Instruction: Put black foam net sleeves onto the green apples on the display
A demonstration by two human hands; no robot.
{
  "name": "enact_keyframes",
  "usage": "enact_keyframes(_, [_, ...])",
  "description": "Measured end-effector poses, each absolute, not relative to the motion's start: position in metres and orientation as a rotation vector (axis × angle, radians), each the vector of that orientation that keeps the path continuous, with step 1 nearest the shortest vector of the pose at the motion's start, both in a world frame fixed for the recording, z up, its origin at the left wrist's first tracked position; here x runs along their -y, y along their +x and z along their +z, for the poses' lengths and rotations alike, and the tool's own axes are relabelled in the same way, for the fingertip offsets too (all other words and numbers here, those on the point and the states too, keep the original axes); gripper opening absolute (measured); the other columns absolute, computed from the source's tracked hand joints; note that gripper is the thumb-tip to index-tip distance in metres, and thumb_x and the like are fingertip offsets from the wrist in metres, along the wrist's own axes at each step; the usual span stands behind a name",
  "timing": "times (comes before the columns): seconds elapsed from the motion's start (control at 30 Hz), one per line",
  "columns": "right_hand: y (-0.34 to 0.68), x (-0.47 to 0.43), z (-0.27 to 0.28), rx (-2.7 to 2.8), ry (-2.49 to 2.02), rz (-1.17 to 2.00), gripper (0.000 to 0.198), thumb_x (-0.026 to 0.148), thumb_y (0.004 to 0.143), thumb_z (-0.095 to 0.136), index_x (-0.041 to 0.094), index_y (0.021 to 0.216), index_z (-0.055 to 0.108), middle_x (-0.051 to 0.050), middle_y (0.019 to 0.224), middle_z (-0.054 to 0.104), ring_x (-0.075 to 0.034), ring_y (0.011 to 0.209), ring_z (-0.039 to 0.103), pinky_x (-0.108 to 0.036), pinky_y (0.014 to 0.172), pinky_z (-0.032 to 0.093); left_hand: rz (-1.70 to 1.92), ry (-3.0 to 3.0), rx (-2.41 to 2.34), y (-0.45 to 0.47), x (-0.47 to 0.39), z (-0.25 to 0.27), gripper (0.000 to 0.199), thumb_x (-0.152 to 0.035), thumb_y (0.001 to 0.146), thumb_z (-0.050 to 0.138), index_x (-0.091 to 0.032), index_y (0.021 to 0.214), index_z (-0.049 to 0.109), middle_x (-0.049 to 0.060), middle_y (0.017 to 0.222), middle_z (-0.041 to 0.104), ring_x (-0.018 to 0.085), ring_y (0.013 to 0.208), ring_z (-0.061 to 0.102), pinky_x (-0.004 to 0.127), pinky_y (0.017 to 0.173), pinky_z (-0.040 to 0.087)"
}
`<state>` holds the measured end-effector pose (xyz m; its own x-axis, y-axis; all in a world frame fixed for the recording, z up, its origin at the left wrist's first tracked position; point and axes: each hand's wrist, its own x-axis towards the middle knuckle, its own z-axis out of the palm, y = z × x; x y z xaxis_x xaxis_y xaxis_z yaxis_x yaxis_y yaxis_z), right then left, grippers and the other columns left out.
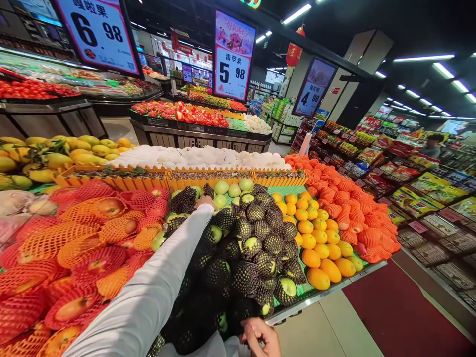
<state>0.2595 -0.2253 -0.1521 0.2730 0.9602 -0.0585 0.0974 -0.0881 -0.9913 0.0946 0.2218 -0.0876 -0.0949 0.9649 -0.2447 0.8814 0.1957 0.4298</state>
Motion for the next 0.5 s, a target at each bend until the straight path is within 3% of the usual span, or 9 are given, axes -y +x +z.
enact_keyframes(0.1, [0.265,0.226,-0.144,1.126,-1.413,1.085,0.033,0.054,0.087,0.057,0.025,0.085,0.075,-0.005,0.06,0.066,-0.017,0.047,0.053,-0.027,0.049,0.034,0.429,1.815,-1.988,0.097,-0.212,-0.082,0.075,-0.026,0.064,0.08,-0.003,0.126,0.047,0.031,0.142,0.035,0.052,0.13,0.035,0.063,0.098,0.04])
enact_keyframes(0.2, [0.269,0.228,-0.137,1.179,-1.431,1.015,0.032,0.05,0.09,0.055,0.025,0.087,0.074,-0.005,0.06,0.066,-0.017,0.047,0.053,-0.028,0.05,0.036,0.598,1.913,-1.951,0.101,-0.207,-0.071,0.09,-0.029,0.068,0.076,-0.007,0.144,0.032,0.025,0.149,0.031,0.047,0.134,0.034,0.059,0.106,0.037])
enact_keyframes(0.33, [0.274,0.23,-0.133,1.313,-1.424,0.981,0.029,0.043,0.092,0.054,0.023,0.091,0.074,-0.004,0.062,0.067,-0.016,0.049,0.055,-0.026,0.05,0.04,0.98,1.957,-1.785,0.109,-0.198,-0.042,0.087,-0.029,0.069,0.074,-0.007,0.144,0.037,0.018,0.148,0.036,0.037,0.135,0.039,0.045,0.117,0.032])
enact_keyframes(0.5, [0.279,0.229,-0.129,1.352,-1.411,0.985,0.027,0.038,0.094,0.053,0.019,0.099,0.071,-0.003,0.066,0.069,-0.014,0.056,0.061,-0.022,0.056,0.046,1.257,2.175,-1.326,0.121,-0.149,0.003,0.083,-0.026,0.064,0.071,-0.006,0.14,0.044,0.017,0.143,0.043,0.03,0.133,0.043,0.04,0.118,0.032])
